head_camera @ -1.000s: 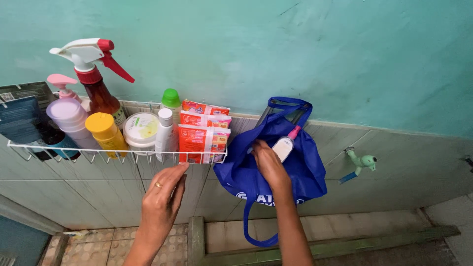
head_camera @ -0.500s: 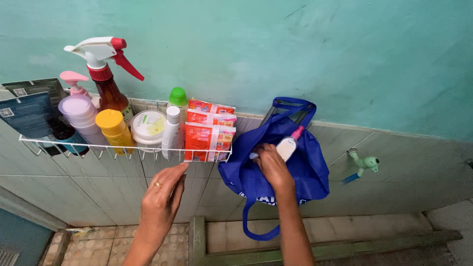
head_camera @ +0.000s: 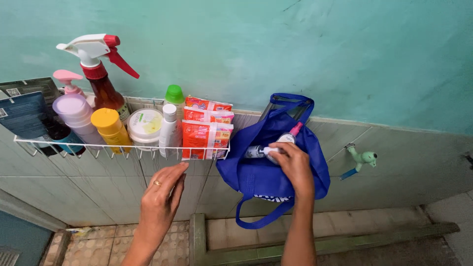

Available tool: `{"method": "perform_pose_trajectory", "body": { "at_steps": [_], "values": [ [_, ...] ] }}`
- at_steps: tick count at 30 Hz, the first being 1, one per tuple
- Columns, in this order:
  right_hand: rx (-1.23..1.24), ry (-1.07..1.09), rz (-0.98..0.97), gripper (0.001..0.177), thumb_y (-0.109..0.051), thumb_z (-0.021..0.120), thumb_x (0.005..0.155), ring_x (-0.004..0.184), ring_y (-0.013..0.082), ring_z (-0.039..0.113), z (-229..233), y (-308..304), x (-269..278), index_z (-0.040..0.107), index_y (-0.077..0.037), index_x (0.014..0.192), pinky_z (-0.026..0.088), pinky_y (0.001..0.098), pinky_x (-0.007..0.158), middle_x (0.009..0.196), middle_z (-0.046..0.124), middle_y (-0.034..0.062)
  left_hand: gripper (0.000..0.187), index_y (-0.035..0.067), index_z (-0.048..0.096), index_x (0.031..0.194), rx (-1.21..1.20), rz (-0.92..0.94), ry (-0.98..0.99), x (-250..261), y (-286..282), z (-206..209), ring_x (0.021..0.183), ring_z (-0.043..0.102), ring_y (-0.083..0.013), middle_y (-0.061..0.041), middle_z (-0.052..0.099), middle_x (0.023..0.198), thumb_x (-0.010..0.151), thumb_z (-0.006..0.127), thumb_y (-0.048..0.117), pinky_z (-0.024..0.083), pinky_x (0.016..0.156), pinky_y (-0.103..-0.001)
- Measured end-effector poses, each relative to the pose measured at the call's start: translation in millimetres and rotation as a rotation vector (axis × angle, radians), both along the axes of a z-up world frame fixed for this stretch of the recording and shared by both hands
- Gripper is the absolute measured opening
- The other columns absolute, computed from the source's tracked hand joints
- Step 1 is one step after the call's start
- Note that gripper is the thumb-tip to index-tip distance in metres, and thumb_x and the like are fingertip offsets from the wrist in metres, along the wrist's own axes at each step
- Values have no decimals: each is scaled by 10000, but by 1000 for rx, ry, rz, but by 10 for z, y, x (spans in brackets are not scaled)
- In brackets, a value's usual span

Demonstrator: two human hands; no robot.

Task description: The person organizes bathroom supplies on a wall-mounted wire rack. They pick up and place back several bottles, tubes, and packets, adjusting their positions to fit neatly on the rack.

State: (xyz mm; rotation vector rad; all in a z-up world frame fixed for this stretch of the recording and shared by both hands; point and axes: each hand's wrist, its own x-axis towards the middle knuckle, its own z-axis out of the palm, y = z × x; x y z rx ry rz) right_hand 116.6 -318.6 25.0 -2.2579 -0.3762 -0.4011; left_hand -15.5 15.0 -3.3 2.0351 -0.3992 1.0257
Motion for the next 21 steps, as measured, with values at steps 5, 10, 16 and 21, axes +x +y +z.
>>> {"method": "perform_pose_trajectory", "body": {
  "at_steps": [5,10,16,21],
  "values": [
    [55,-66,-58,181,-95,795,879,882,99,688,370,-27,-373,797,-110,1059,535,242,786,1065,751,29,315,35,644,1290,-13,-15,-15,18,-20,-3,1066,690,-252,-89,723,1204,983,626,-34,543,1002,-360],
    [209,-40,-83,183,-67,769,895,928,85,671,550,-44,-610,791,-63,1076,511,201,836,1072,748,37,296,46,663,1271,-53,-35,26,6,-51,50,1094,693,-227,-82,728,1207,981,624,-5,524,1034,-343],
    [225,-93,73,203,-52,761,895,934,104,643,692,44,-816,771,-19,1094,505,220,783,1092,733,77,327,165,728,1257,-223,-81,257,-5,-77,45,769,731,-87,-10,775,1182,930,714,170,548,815,-260],
    [284,-125,197,197,-23,774,867,995,134,694,628,185,-802,758,-4,1063,529,209,857,1083,744,109,419,132,705,1293,-315,-219,292,35,-71,12,785,737,-72,-38,774,1203,882,770,182,534,873,-233]
  ]
}}
